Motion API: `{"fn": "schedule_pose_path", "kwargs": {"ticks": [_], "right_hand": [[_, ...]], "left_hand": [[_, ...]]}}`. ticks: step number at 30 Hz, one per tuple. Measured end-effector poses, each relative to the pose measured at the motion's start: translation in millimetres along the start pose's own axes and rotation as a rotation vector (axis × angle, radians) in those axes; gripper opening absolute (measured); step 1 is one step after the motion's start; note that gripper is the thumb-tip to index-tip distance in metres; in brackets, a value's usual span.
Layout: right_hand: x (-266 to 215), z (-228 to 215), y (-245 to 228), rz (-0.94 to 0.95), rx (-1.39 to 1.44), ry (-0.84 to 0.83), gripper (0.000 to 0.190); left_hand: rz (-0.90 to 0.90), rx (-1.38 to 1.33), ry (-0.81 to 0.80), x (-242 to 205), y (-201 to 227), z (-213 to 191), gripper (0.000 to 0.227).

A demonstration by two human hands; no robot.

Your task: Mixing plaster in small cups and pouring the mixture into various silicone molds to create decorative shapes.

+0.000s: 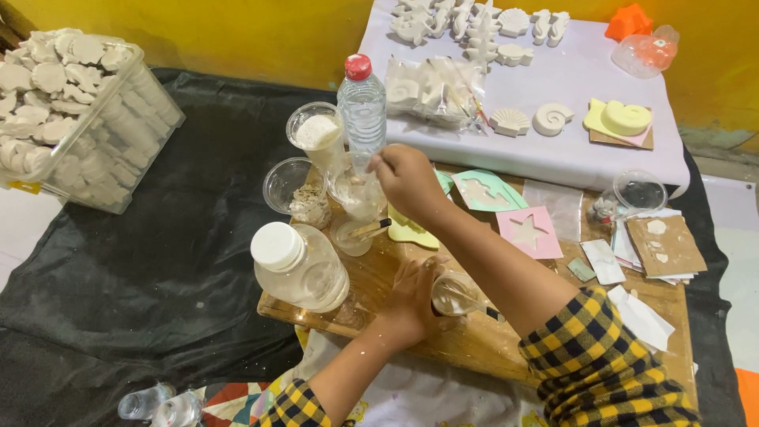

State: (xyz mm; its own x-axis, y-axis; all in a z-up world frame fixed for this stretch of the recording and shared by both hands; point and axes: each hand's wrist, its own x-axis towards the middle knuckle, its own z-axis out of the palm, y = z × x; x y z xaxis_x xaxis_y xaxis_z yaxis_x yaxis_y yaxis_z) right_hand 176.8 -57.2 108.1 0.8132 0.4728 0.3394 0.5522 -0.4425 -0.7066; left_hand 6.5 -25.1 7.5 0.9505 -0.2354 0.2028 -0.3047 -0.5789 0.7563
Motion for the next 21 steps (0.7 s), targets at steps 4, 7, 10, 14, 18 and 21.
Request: {"fn": "schedule_pose_path", "kwargs": {"ticks": [4, 7, 10, 14, 18, 21], "right_hand": [[-5, -3, 1, 0.072, 0.104, 0.092, 0.028], [-8, -3, -4, 0.09, 0.107, 0.045, 0.03], [-10, -3, -7, 0.118, 0.197, 0.07, 0.029], [-13, -2, 5, 0.244, 0.369, 0.203, 0.029], [-17, 0, 14, 0.322, 0.569, 0.314, 0.029], [-20, -2, 28, 0.327, 0.726, 0.358, 0.03]], "left_hand": [[-0.029, -0.019, -0.026, 2, -2, 2, 0.094], [0.024, -0.002, 0.049, -1, -8, 9, 0.097], [-0.011, -0.024, 0.023, -1, -5, 6, 0.09], [0.096, 0.036, 0.111, -1, -9, 8, 0.089], [0.263, 0.115, 0.295, 2, -16, 12, 0.097], [0.218, 0.052, 0.232, 2, -5, 3, 0.102]]}}
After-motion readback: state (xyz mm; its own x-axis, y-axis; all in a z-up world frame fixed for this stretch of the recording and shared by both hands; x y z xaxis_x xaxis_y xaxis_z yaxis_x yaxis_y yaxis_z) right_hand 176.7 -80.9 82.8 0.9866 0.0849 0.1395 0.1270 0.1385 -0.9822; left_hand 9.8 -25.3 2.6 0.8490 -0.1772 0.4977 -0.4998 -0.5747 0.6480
